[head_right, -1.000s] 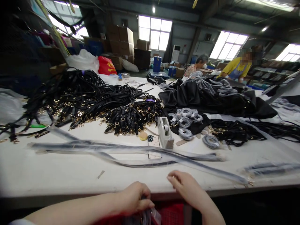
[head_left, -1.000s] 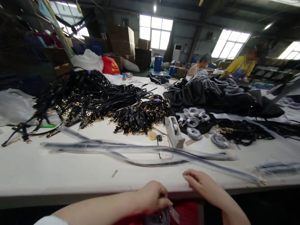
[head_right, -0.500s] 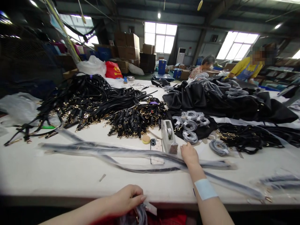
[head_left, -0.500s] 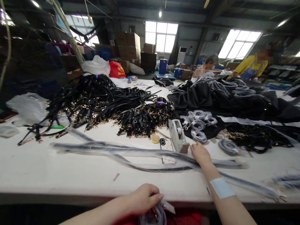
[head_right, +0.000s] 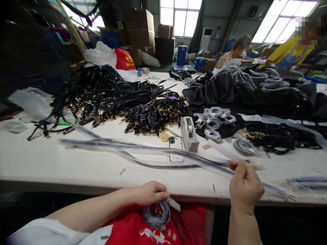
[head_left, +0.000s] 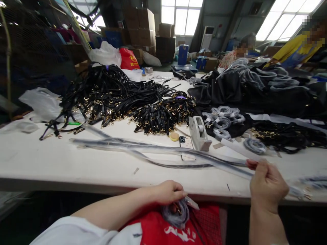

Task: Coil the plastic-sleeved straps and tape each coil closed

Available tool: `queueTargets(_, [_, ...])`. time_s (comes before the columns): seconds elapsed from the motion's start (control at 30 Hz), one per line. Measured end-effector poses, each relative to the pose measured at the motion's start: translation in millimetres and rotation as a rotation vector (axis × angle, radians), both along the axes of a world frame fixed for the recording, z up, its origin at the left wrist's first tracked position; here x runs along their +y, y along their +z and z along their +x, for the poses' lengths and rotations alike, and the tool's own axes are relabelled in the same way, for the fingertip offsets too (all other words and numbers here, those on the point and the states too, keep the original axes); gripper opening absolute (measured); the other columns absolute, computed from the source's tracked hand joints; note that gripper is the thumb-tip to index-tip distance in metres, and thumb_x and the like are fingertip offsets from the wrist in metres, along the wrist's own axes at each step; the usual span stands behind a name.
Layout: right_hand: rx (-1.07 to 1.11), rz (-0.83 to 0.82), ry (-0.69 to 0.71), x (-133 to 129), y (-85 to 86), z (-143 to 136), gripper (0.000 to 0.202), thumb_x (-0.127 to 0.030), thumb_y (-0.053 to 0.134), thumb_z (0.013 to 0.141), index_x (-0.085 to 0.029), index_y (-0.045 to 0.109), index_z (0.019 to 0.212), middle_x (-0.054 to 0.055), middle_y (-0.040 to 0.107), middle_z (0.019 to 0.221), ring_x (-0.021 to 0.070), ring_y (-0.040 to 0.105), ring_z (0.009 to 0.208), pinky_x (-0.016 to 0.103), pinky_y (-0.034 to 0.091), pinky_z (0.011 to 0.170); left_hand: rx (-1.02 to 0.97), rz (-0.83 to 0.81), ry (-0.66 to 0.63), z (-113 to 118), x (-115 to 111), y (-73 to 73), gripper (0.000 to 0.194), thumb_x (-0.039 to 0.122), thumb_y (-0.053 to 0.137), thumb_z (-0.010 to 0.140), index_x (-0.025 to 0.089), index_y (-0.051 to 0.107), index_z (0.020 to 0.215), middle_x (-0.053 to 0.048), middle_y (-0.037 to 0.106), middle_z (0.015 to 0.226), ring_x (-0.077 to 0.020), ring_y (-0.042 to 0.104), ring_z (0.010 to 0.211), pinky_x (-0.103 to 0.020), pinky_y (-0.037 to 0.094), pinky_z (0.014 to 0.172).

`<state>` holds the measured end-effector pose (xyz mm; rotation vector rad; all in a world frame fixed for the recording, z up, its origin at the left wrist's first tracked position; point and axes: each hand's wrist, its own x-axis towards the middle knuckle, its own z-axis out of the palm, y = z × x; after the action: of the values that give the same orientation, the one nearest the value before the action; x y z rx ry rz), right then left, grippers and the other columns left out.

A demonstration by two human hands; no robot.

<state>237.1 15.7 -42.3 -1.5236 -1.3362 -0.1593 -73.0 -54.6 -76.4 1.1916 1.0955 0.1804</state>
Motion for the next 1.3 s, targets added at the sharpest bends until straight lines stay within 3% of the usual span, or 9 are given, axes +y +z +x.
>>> queueTargets(0.07, [-0.126, 0.012, 0.102, -20, -11.1, -4, 0.032, -0.034, 0.05, 0.097, -0.013, 0.071, 0.109, 0.011, 0.076, 0.086, 0.0251, 0.072, 0.083, 0.035, 0.053, 0.079, 0.012, 0.025, -0.008, 2, -1, 0.5, 0.062, 0.08, 0.052, 0.067, 0.019, 0.052, 0.076, 0.001, 0.054, 0.064, -0.0153, 0.056, 0.056, -0.024, 0.041, 0.048])
queueTargets(0.2, [-0.455, -0.023, 0.486, -60, -47.3, -25, 0.031, -0.02, 0.051, 0.097, -0.018, 0.062, 0.125, 0.01, 0.073, 0.107, 0.0211, 0.069, 0.095, 0.032, 0.05, 0.089, 0.032, 0.07, -0.015, 3, -2, -0.9, 0.055, 0.074, 0.05, 0.073, 0.019, 0.05, 0.074, 0.002, 0.052, 0.063, -0.013, 0.052, 0.052, -0.024, 0.042, 0.048])
queueTargets(0.3, [-0.653, -0.103, 0.604, -77, -70.6, -49, 0.03, -0.02, 0.051, 0.098, -0.019, 0.062, 0.125, 0.009, 0.071, 0.115, 0.0241, 0.064, 0.106, 0.036, 0.047, 0.095, 0.05, 0.079, -0.04, 5, -3, -1.2, 0.05, 0.069, 0.049, 0.077, 0.019, 0.049, 0.073, 0.003, 0.049, 0.06, -0.013, 0.05, 0.052, -0.024, 0.042, 0.049])
queueTargets(0.4, [-0.644, -0.178, 0.614, -77, -79.0, -70, 0.024, -0.024, 0.048, 0.099, -0.019, 0.068, 0.112, 0.008, 0.072, 0.108, 0.0252, 0.063, 0.102, 0.038, 0.047, 0.092, 0.093, 0.173, -0.092, 7, -3, 0.5, 0.044, 0.062, 0.047, 0.081, 0.019, 0.048, 0.07, 0.004, 0.046, 0.06, -0.0117, 0.048, 0.055, -0.022, 0.039, 0.051])
queueTargets(0.6, [-0.592, -0.301, 0.635, -56, -76.6, -91, 0.022, -0.029, 0.049, 0.098, -0.022, 0.069, 0.094, 0.007, 0.072, 0.093, 0.0229, 0.064, 0.086, 0.034, 0.049, 0.078, 0.169, 0.303, -0.146, 6, -6, 8.0, 0.039, 0.052, 0.044, 0.087, 0.018, 0.05, 0.068, 0.005, 0.045, 0.058, -0.0105, 0.044, 0.057, -0.021, 0.035, 0.053])
queueTargets(0.93, [-0.623, -0.402, 0.735, -29, -89.0, -93, 0.029, -0.047, 0.055, 0.093, -0.021, 0.064, 0.102, 0.007, 0.068, 0.088, 0.0236, 0.063, 0.083, 0.033, 0.049, 0.073, 0.174, 0.326, -0.157, 0, -6, 7.6, 0.039, 0.05, 0.043, 0.09, 0.018, 0.054, 0.07, 0.005, 0.045, 0.057, -0.0104, 0.042, 0.055, -0.022, 0.033, 0.052])
queueTargets(1.13, [-0.662, -0.336, 0.734, -27, -84.6, -97, 0.033, -0.038, 0.041, 0.101, -0.021, 0.068, 0.096, 0.006, 0.07, 0.084, 0.0202, 0.064, 0.078, 0.031, 0.047, 0.072, 0.185, 0.338, -0.156, 0, -5, 10.3, 0.036, 0.047, 0.045, 0.091, 0.018, 0.054, 0.071, 0.005, 0.05, 0.058, -0.0098, 0.043, 0.056, -0.022, 0.035, 0.057])
queueTargets(1.2, [-0.653, -0.287, 0.683, -31, -76.6, -93, 0.032, -0.032, 0.041, 0.102, -0.02, 0.07, 0.098, 0.006, 0.071, 0.085, 0.0199, 0.064, 0.078, 0.031, 0.046, 0.074, 0.185, 0.318, -0.147, -2, -4, 8.9, 0.036, 0.047, 0.046, 0.09, 0.018, 0.056, 0.073, 0.005, 0.052, 0.059, -0.0099, 0.045, 0.057, -0.021, 0.036, 0.058])
queueTargets(1.3, [-0.567, -0.115, 0.441, -36, -61.7, -82, 0.023, -0.026, 0.051, 0.098, -0.017, 0.068, 0.11, 0.01, 0.073, 0.092, 0.0212, 0.065, 0.08, 0.032, 0.045, 0.078, 0.163, 0.252, -0.133, -5, -3, 5.0, 0.036, 0.048, 0.046, 0.09, 0.018, 0.058, 0.076, 0.005, 0.053, 0.061, -0.01, 0.047, 0.057, -0.021, 0.036, 0.055])
